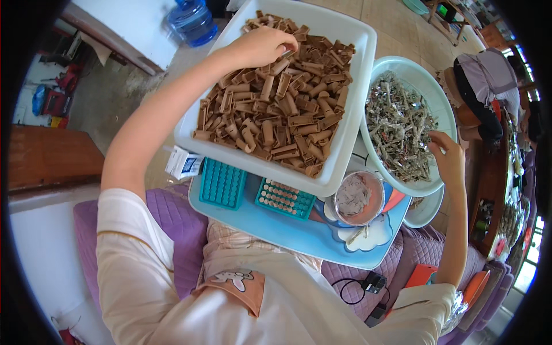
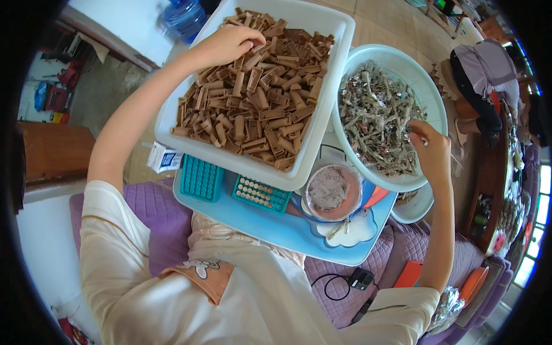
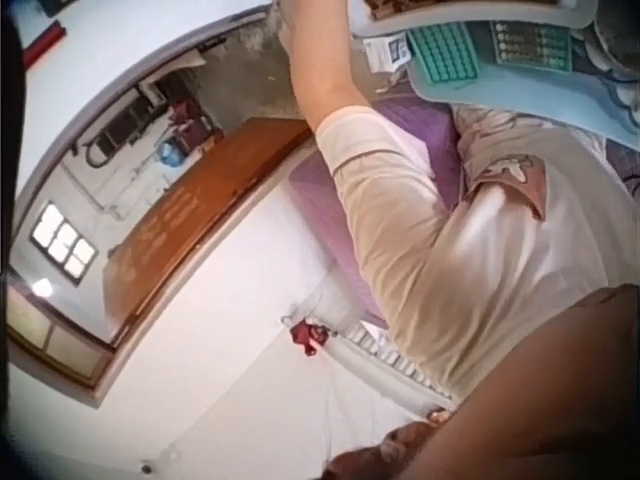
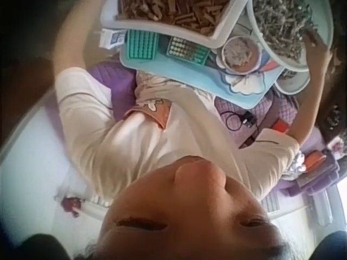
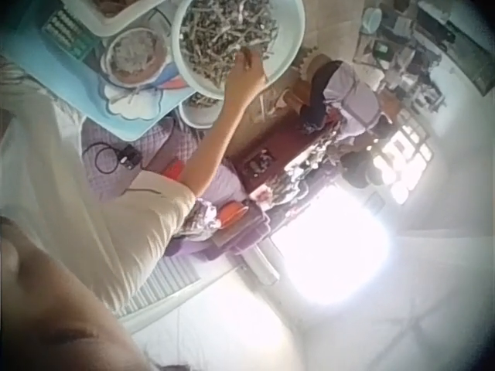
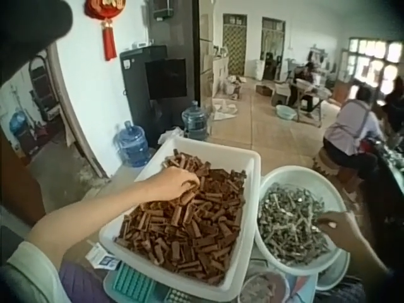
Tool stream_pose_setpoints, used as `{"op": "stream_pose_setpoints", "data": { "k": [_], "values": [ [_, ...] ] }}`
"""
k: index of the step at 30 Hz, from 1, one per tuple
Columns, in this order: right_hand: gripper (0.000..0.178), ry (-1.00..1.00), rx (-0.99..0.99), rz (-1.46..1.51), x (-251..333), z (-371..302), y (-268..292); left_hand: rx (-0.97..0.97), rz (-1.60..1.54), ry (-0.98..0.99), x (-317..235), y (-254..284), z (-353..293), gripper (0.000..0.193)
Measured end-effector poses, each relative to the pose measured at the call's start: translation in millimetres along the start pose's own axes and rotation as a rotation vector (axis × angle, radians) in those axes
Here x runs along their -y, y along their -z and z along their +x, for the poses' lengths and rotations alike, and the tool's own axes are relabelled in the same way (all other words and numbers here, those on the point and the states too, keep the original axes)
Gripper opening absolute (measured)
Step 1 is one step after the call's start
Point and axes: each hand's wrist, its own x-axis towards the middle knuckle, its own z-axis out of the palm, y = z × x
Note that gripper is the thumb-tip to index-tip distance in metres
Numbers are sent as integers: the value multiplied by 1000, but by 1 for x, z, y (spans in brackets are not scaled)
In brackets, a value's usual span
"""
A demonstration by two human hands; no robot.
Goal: The person assembles small plastic sleeves and metal components by hand using an assembly jig, taking parts from sorting trays and a bin.
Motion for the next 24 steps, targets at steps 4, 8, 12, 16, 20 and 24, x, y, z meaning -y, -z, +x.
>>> {"op": "stream_pose_setpoints", "data": {
  "k": [4, 8, 12, 16, 20, 24],
  "values": [
    [25, 25, -97, 313, -3, 10, -6, 77, -107, 145, -13, -19, 14, 25],
    [22, -18, -39, 423, 29, -1, -15, 298, 325, 110, -32, -48, 23, 36],
    [24, -72, -40, 795, 52, -15, -18, 75, 117, 106, -26, -30, 26, 22],
    [21, -119, 31, 934, 73, -38, -22, -17, -555, 234, -62, -8, 7, 19],
    [16, -28, 22, 1031, 103, -72, -34, -260, -1143, 278, -136, 5, -45, 9],
    [19, -115, -87, 1030, 158, -128, -46, -386, -1659, 325, -206, -22, -113, 13]
  ]
}}
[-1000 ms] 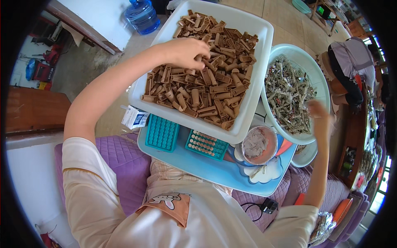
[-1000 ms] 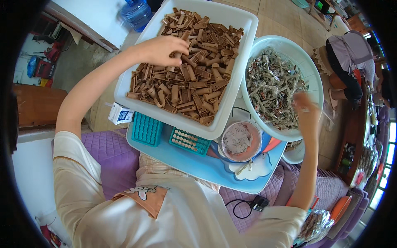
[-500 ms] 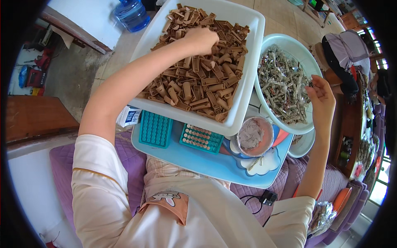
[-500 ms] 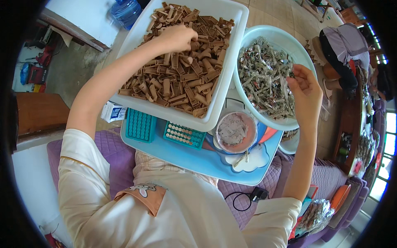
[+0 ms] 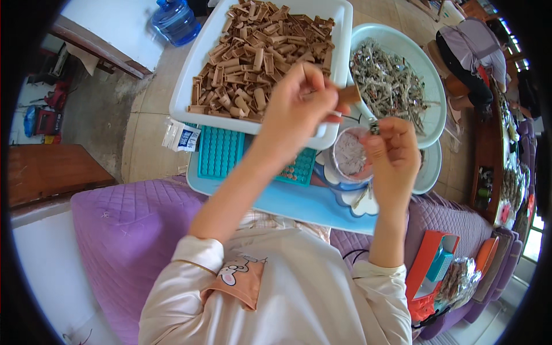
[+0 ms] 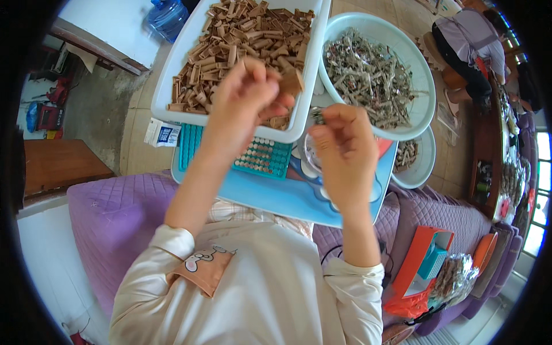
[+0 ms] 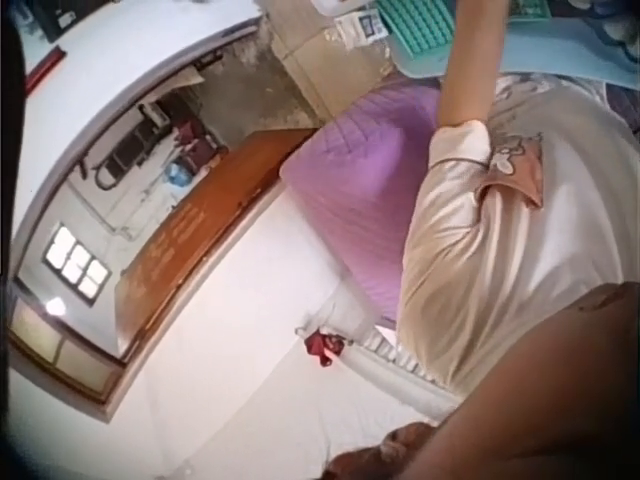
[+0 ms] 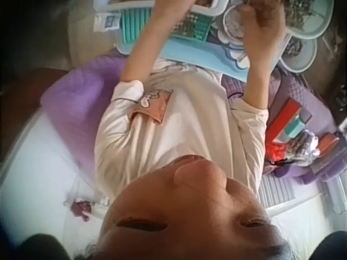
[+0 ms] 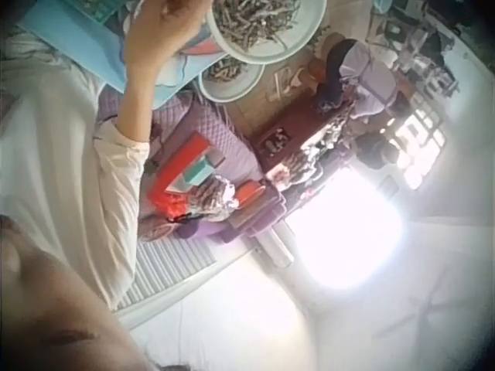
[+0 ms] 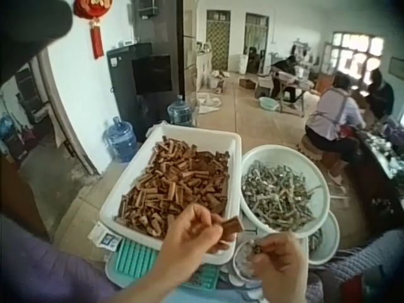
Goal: The person assembles small plastic sleeves and metal components by hand using an assembly jig, taking parts from sorting trays and a bin.
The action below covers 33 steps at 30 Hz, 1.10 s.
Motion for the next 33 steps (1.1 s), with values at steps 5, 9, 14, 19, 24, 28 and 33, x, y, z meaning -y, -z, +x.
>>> {"op": "stream_pose_setpoints", "data": {
  "k": [5, 9, 14, 19, 24, 28, 33],
  "values": [
    [16, 179, -214, -100, -29, -50, -25, 7, 93, -137, 39, -8, -75, 22],
    [12, 346, -229, -357, -33, -70, -28, 183, 434, -158, 49, 16, -93, 42],
    [14, 403, -125, -460, -26, -81, -32, 179, -255, 156, 46, 26, -106, 30],
    [13, 396, -124, -427, -20, -89, -40, 73, -204, 65, 45, 26, -115, 44],
    [11, 401, -159, -303, -13, -95, -54, 90, -127, -97, 46, 29, -119, 42],
    [12, 430, -128, -356, -7, -95, -54, 134, -93, -157, 46, 36, -118, 41],
    [15, 491, -21, -418, -13, -94, -53, 132, -56, -94, 46, 44, -120, 44]
  ]
}}
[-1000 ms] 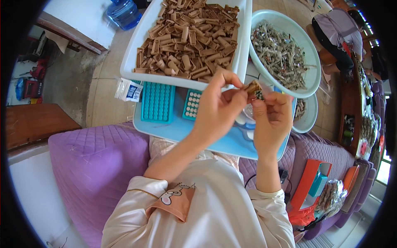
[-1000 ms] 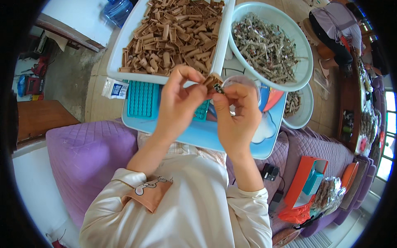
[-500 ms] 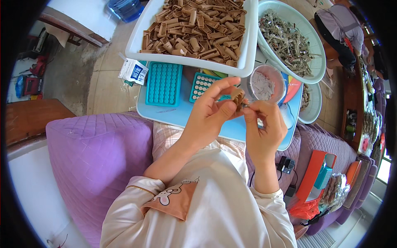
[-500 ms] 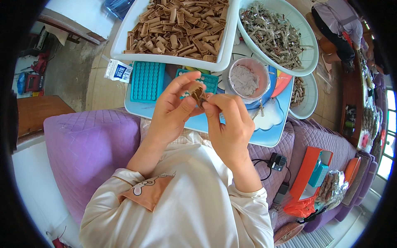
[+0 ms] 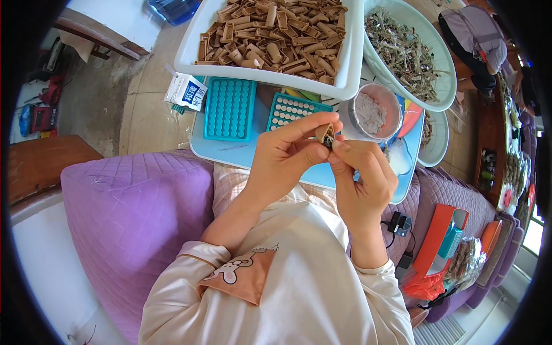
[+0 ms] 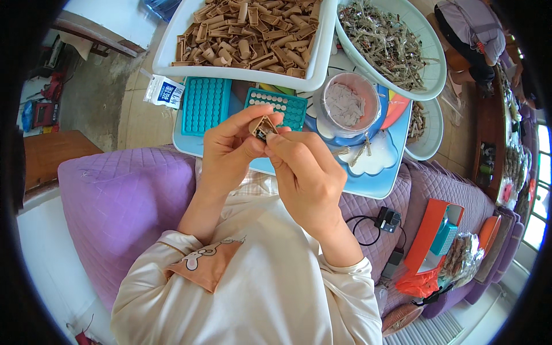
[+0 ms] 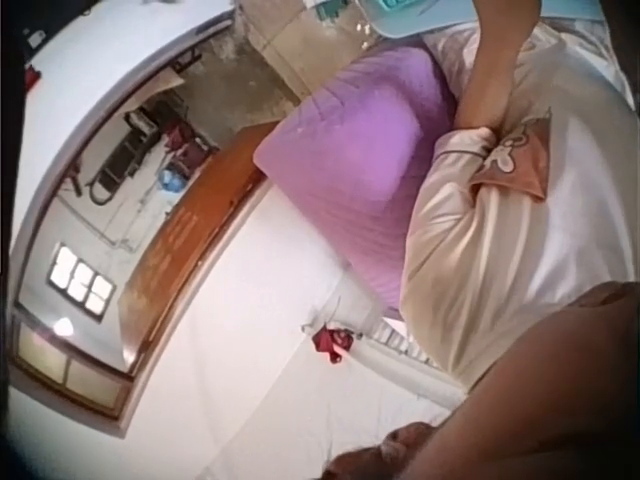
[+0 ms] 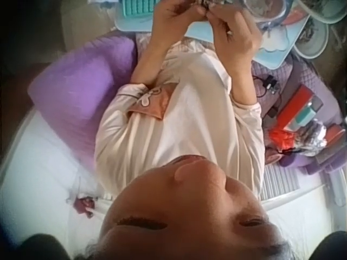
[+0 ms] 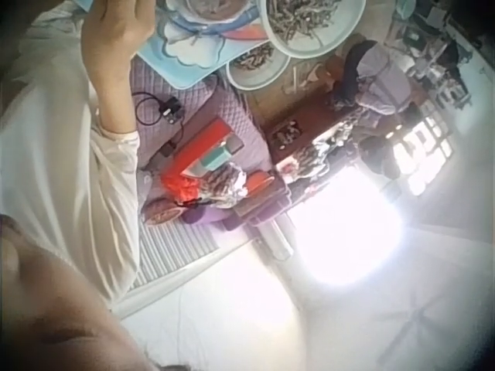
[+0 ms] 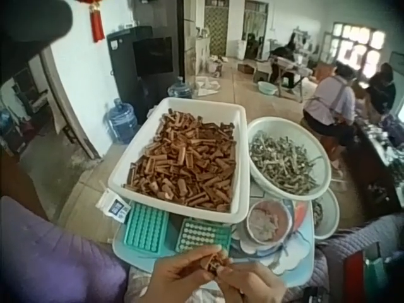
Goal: The person assembles small plastic sleeves and metal components by hand using an assembly jig, taking parts from sorting trays and a bin.
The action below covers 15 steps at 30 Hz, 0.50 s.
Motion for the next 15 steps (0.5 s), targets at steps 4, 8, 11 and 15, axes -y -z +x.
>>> {"op": "stream_pose_setpoints", "data": {
  "k": [4, 8, 11, 15],
  "values": [
    [17, 19, 17, 15, 2, -2, -2, 5, -129, 38, -1, -3, -5, 39],
    [10, 49, 83, -41, 3, -3, -2, -26, -246, 179, -6, 1, -7, 39],
    [10, -36, 40, -31, 1, -10, -8, -112, -125, 125, -11, -7, -9, 34],
    [9, -265, -7, 90, -2, -20, -14, -154, 97, 75, -21, -10, -10, 30]
  ]
}}
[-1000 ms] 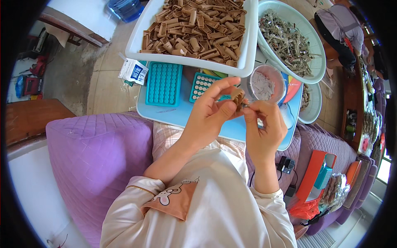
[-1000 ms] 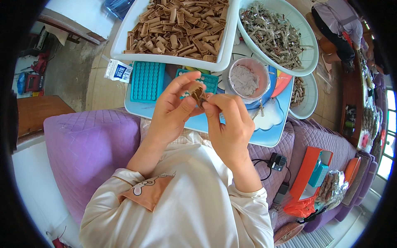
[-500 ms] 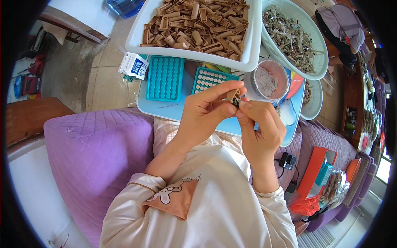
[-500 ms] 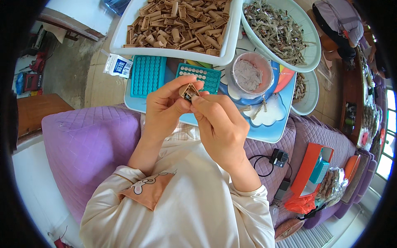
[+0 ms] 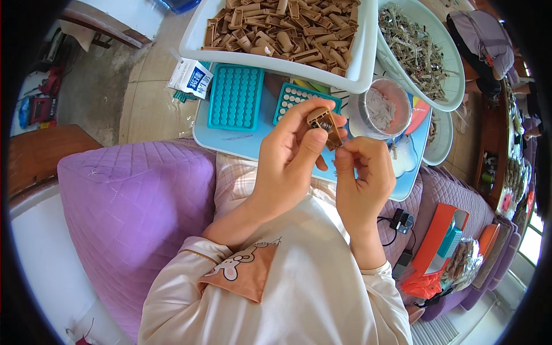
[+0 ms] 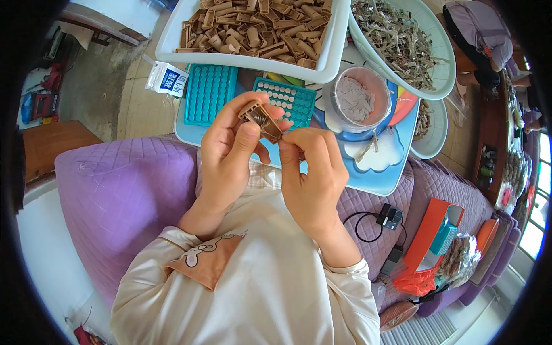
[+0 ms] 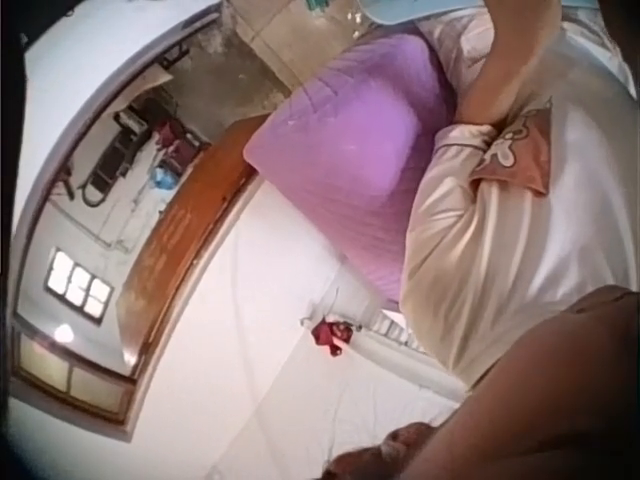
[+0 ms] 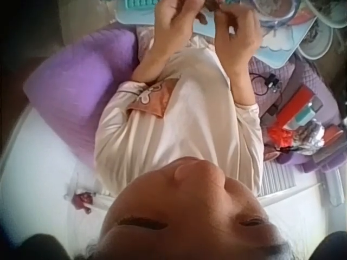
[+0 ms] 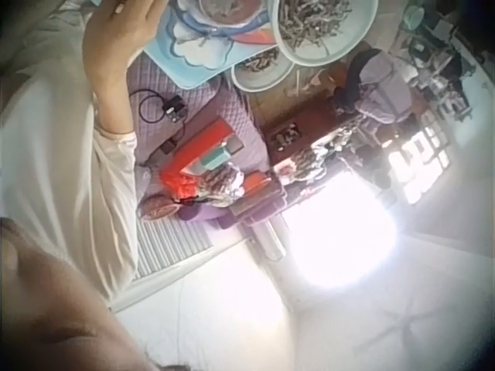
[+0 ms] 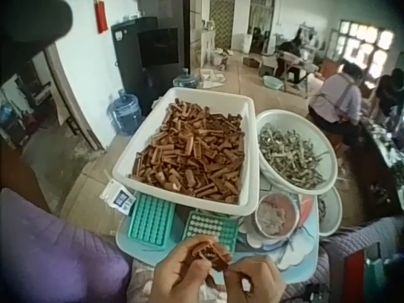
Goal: The person assembles small plastic sleeves and metal components by hand using an assembly jig, taking parts from sorting trays and a bin.
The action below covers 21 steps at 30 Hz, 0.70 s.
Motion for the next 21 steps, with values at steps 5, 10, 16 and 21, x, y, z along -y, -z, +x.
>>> {"op": "stream_pose_setpoints", "data": {
  "k": [5, 10, 16, 21],
  "values": [
    [9, -234, -1, 180, -1, -4, -5, -45, -164, -18, 9, 0, 2, 30],
    [12, -168, -30, 194, -2, -3, -8, -69, -220, -22, 11, -1, 1, 30],
    [22, -397, 209, 398, -12, 2, -5, -97, -358, 128, 16, 8, 1, 32],
    [28, -392, 243, 416, -18, 11, -8, -98, -429, 167, 13, 10, 2, 32]
  ]
}}
